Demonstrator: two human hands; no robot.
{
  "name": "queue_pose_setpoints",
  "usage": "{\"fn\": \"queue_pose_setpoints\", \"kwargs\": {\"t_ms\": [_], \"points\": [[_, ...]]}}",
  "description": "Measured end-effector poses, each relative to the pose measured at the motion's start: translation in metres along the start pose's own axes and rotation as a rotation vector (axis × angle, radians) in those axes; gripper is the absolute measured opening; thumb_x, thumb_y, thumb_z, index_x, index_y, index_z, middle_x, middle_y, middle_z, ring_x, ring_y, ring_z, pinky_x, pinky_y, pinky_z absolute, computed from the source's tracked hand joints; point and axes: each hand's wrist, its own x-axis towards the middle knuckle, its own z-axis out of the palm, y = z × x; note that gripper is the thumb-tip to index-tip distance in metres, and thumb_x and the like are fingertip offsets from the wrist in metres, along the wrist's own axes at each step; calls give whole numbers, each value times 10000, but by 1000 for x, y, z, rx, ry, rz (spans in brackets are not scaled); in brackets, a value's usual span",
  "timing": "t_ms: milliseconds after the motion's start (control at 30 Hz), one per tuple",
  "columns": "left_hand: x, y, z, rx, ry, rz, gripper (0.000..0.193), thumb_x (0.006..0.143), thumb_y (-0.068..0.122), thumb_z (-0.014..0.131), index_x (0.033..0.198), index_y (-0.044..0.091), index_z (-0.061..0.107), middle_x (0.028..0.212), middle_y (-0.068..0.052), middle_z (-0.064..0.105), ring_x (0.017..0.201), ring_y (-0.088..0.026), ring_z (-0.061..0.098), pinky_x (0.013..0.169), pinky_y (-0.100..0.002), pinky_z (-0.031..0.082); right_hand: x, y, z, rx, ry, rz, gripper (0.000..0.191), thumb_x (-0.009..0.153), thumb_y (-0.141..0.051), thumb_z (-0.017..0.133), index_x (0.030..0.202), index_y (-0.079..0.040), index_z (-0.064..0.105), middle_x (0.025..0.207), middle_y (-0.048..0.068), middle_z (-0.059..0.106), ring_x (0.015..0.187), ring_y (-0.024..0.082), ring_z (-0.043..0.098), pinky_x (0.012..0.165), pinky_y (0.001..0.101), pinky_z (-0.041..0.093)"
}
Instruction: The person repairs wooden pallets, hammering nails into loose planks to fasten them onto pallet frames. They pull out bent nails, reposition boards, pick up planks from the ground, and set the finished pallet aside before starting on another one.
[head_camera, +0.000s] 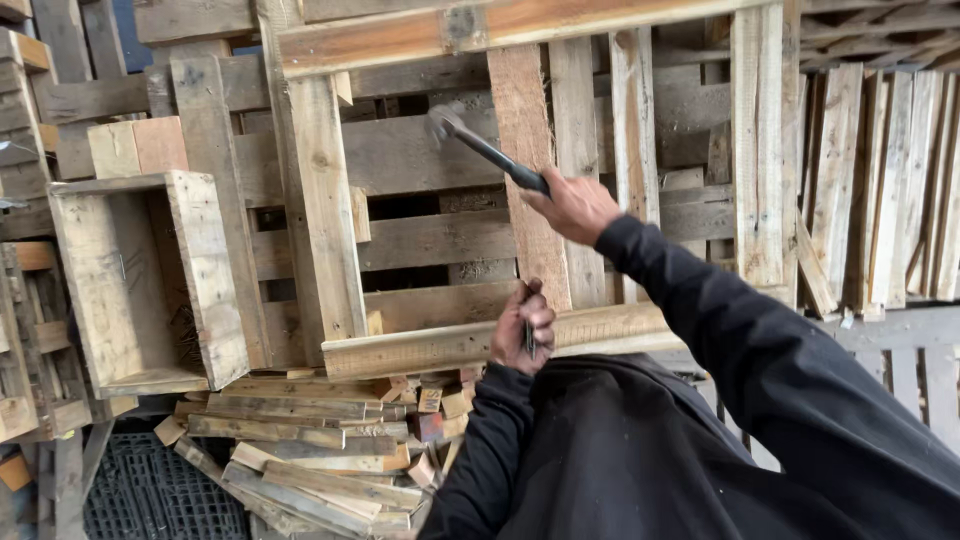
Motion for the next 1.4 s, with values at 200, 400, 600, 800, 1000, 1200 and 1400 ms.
{"fn": "queue_pose_setpoints", "kwargs": {"t_ms": [200,400,600,800,1000,1200,1400], "points": [[-2,16,-13,105,-16,-38,202,1176,272,500,1166,90,588,691,60,442,542,-56,492,440,-208,435,27,45,-72,-268,-176,175,568,1066,-575,432,1140,-33,585,773,132,674,606,249,671,557,424,564],[-36,76,-11,362,425,219,176,1074,316,542,1031,149,579,742,43,461,570,-71,429,424,-207,318,22,66,-41,-211,-114,210,548,1047,-555,443,1194,-43,571,785,163,687,599,318,670,539,491,575],[-15,108,-4,1684,771,705,344,1055,416,612,899,115,668,740,-44,629,640,-222,577,554,-361,433,-20,60,-25,137,59,178,514,1048,-521,535,1161,-23,595,729,219,674,583,326,636,548,490,496],[30,79,-9,2483,768,335,320,1020,361,594,993,61,703,943,-223,720,915,-464,660,768,-557,511,-84,145,-76,-117,163,381,524,1085,-512,484,1191,-1,532,821,257,681,663,407,681,579,531,555],[23,60,-15,2491,829,-224,259,948,265,575,1117,119,706,1082,-259,675,967,-489,644,830,-579,529,-172,225,-76,-448,27,575,586,1066,-575,502,1253,-22,562,1011,289,713,876,480,723,762,594,569],[17,55,-11,2520,1007,-178,322,1011,338,551,1174,104,701,1157,-240,697,1084,-469,633,931,-557,522,-189,240,-58,-392,75,550,639,1026,-583,507,1277,4,527,931,333,686,808,505,693,675,594,564],[21,57,-29,2590,984,-164,303,959,315,597,1163,116,698,1150,-238,689,1042,-476,637,879,-572,527,-185,239,-75,-176,-71,638,602,1045,-559,466,1158,27,544,758,240,689,611,354,716,538,494,565]]}}
